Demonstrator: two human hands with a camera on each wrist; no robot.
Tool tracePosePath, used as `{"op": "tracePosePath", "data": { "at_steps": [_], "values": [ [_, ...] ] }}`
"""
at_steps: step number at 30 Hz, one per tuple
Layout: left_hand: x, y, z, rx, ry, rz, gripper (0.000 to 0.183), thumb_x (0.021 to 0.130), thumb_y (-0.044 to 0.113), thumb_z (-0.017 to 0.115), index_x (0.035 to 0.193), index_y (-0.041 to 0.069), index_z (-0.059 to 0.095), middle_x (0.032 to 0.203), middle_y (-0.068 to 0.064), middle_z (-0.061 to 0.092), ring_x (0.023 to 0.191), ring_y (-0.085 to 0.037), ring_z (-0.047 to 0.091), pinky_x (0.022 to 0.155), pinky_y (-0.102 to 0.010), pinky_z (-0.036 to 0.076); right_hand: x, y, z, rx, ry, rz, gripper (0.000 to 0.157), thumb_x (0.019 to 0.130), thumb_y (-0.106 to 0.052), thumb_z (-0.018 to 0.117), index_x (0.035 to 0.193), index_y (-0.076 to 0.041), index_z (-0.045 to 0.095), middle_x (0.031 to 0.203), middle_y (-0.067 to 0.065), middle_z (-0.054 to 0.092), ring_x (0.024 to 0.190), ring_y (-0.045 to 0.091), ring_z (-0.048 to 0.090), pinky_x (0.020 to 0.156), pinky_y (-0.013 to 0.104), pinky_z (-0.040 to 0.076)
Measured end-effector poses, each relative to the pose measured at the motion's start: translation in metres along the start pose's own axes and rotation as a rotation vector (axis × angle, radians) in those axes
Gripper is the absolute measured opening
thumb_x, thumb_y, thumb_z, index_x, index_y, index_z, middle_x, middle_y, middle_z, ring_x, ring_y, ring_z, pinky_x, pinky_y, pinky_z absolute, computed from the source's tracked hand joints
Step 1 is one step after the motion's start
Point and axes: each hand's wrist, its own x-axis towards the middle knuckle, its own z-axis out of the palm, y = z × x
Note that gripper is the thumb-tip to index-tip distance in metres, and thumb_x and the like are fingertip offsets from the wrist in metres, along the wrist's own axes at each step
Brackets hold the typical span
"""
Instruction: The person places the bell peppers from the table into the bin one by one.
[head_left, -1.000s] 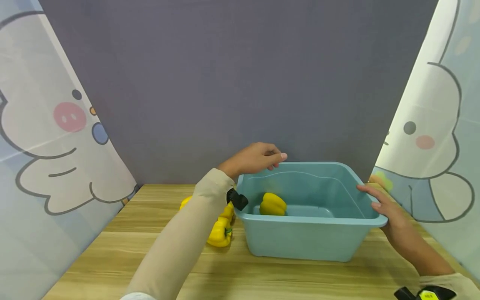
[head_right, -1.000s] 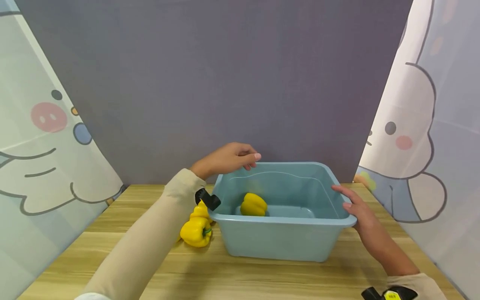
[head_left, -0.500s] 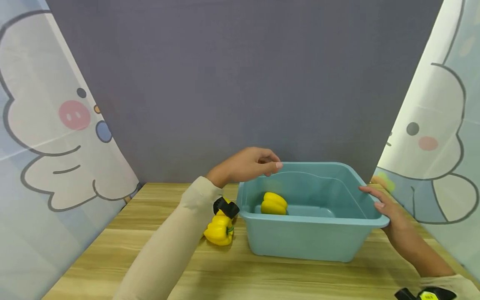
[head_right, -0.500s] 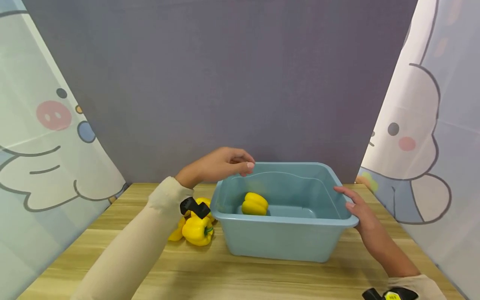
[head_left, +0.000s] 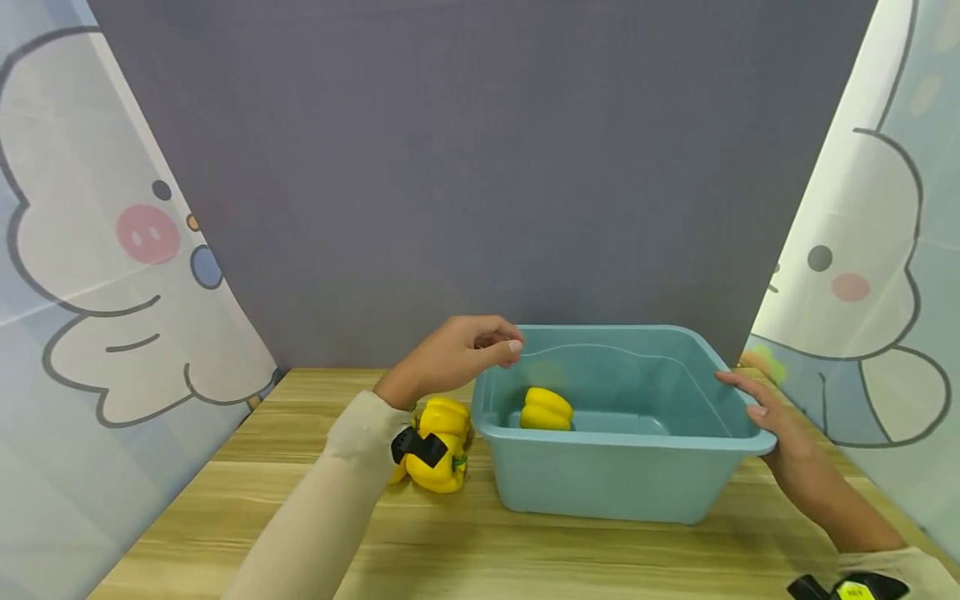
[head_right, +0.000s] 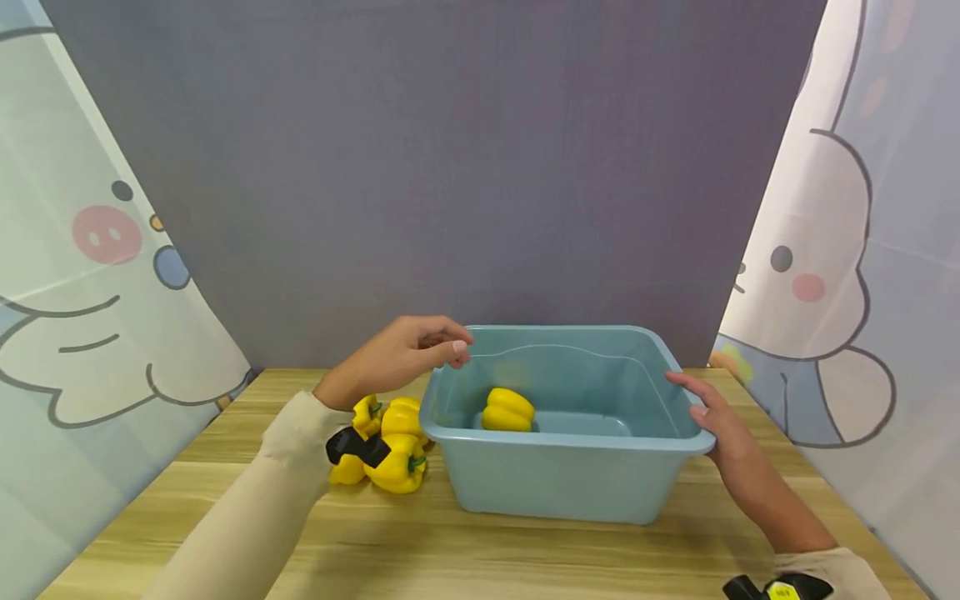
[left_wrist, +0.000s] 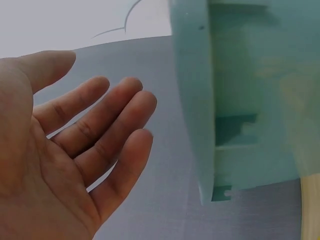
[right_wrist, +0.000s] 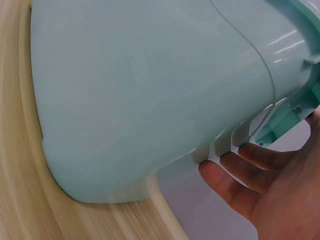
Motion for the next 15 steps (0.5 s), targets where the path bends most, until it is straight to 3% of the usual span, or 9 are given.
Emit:
{"op": "tracePosePath", "data": {
  "at_steps": [15],
  "values": [
    [-0.024,-0.009,0.007,-0.070,0.008,0.027,0.028,0.104,0.036,0.057,0.124,0.021,0.067,0.106,0.009,0.071,0.098,-0.014,0.068,0.088,-0.036,0.053,-0.003,0.000,-0.001,0.046,-0.012,-0.028,0.051,0.107,-0.015,0.019,0.156,-0.017,0.033,0.150,-0.004,0.023,0.112,0.009,0.048,0.079,0.026,0.044]
  ]
}}
